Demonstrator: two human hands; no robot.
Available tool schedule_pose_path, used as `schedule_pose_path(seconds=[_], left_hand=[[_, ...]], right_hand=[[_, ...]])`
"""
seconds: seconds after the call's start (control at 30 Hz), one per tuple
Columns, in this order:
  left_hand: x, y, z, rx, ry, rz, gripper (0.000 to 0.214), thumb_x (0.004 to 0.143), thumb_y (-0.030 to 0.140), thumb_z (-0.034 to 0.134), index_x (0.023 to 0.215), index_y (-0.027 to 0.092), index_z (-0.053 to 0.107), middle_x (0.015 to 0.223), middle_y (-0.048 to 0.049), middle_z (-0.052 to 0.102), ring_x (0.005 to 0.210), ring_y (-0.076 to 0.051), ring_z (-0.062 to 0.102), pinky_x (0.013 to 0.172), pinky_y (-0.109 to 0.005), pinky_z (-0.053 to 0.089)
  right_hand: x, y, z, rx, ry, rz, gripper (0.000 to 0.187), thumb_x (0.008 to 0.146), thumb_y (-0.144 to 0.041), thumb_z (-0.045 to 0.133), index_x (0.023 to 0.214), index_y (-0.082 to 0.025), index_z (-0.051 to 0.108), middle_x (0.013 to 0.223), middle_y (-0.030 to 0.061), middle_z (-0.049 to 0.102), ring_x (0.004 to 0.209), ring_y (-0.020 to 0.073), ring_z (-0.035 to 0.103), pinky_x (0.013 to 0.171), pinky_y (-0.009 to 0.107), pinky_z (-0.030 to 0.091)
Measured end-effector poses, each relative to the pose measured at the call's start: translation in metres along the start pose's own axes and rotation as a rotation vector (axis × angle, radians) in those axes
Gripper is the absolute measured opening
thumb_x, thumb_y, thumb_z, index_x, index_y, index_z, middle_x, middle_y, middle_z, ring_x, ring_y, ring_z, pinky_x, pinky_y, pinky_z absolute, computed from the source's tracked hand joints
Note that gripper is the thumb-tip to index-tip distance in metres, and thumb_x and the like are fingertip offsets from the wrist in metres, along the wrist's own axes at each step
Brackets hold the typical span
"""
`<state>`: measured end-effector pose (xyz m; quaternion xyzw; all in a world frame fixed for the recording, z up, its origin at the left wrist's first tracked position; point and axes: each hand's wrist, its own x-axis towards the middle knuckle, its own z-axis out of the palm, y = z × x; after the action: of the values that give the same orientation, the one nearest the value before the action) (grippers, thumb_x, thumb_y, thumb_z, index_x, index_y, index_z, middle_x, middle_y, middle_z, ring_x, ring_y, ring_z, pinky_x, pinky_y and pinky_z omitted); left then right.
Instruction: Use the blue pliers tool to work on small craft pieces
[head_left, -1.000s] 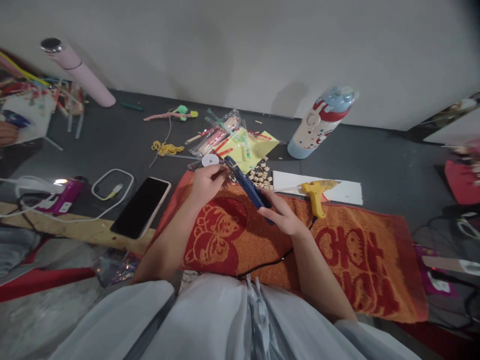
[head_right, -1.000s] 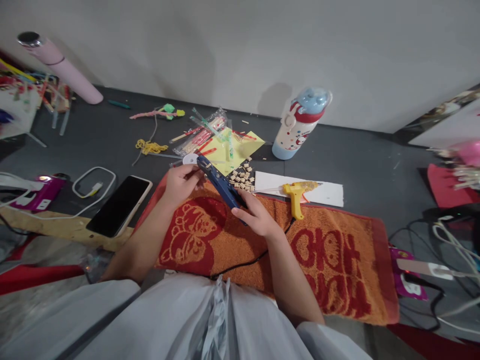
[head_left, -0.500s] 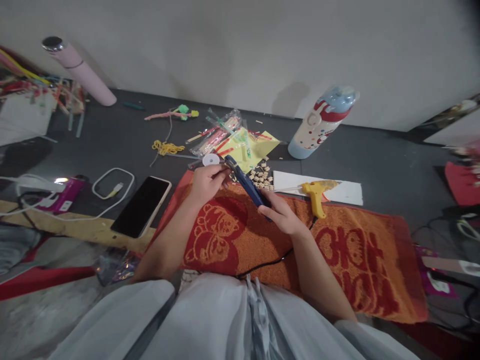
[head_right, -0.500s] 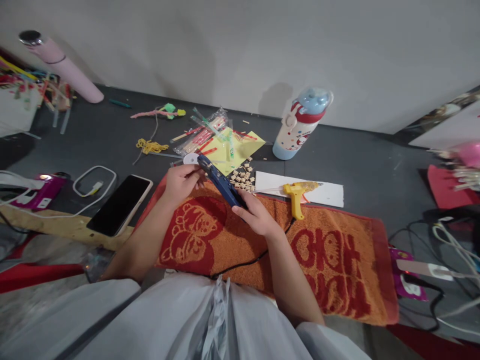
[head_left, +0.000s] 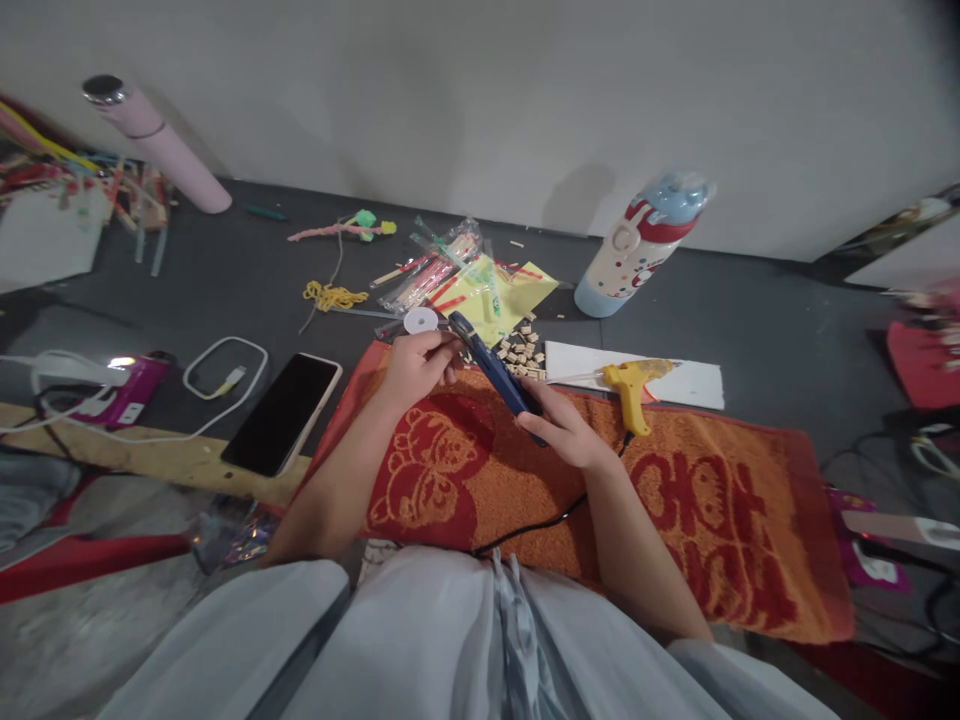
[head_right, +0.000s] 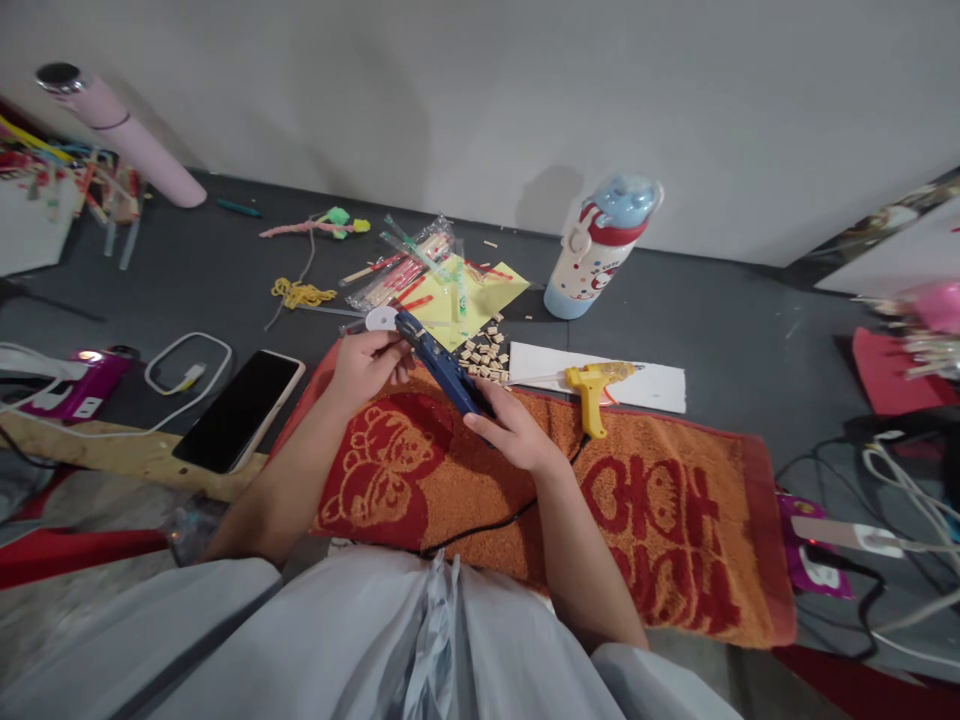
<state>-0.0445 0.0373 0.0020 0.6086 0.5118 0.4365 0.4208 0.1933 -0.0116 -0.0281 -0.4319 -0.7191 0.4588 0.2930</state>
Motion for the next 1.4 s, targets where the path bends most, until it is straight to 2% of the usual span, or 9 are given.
schedule_pose_path(seconds=[0.53, 0.97, 1.13, 1.4], left_hand=[[0.0002, -0.0005, -0.0014, 0.009, -0.012, 0.006, 0.021, 0.083, 0.031, 0.055, 0.071, 0.015, 0.062, 0.055, -0.0002, 0.064, 0.042, -0.01, 0.058, 0.039, -0.019, 0.043], [0.0003, -0.0015, -0.002, 0.019, -0.022, 0.022, 0.025, 0.084, 0.036, 0.055, 0.071, 0.016, 0.061, 0.055, -0.0004, 0.064, 0.041, -0.01, 0.057, 0.04, -0.018, 0.044], [0.0005, -0.0012, -0.0024, 0.036, -0.062, 0.002, 0.031, 0.084, 0.04, 0.054, 0.065, 0.016, 0.058, 0.051, 0.0, 0.062, 0.037, -0.009, 0.055, 0.037, -0.017, 0.041], [0.0003, -0.0003, -0.0052, 0.143, -0.066, 0.056, 0.033, 0.086, 0.034, 0.05, 0.061, 0.015, 0.058, 0.049, 0.0007, 0.059, 0.036, -0.006, 0.046, 0.04, -0.018, 0.035]], right_hand=[[0.0005, -0.0018, -0.0013, 0.03, -0.016, -0.009, 0.064, 0.086, -0.059, 0.05, 0.137, -0.02, 0.047, 0.138, 0.0117, 0.053, 0.127, 0.0295, 0.049, 0.109, 0.047, 0.035], [0.0015, -0.0016, -0.0011, 0.009, -0.011, -0.011, 0.063, 0.086, -0.06, 0.05, 0.137, -0.023, 0.047, 0.137, 0.0106, 0.055, 0.126, 0.0304, 0.049, 0.109, 0.05, 0.034], [0.003, 0.0003, -0.0001, -0.002, -0.024, -0.025, 0.064, 0.087, -0.06, 0.047, 0.138, -0.022, 0.046, 0.137, 0.0113, 0.054, 0.125, 0.0308, 0.05, 0.108, 0.05, 0.036], [0.003, 0.0023, 0.0005, 0.007, -0.023, -0.02, 0.064, 0.087, -0.061, 0.047, 0.138, -0.022, 0.046, 0.137, 0.0111, 0.054, 0.125, 0.0299, 0.05, 0.107, 0.048, 0.036]])
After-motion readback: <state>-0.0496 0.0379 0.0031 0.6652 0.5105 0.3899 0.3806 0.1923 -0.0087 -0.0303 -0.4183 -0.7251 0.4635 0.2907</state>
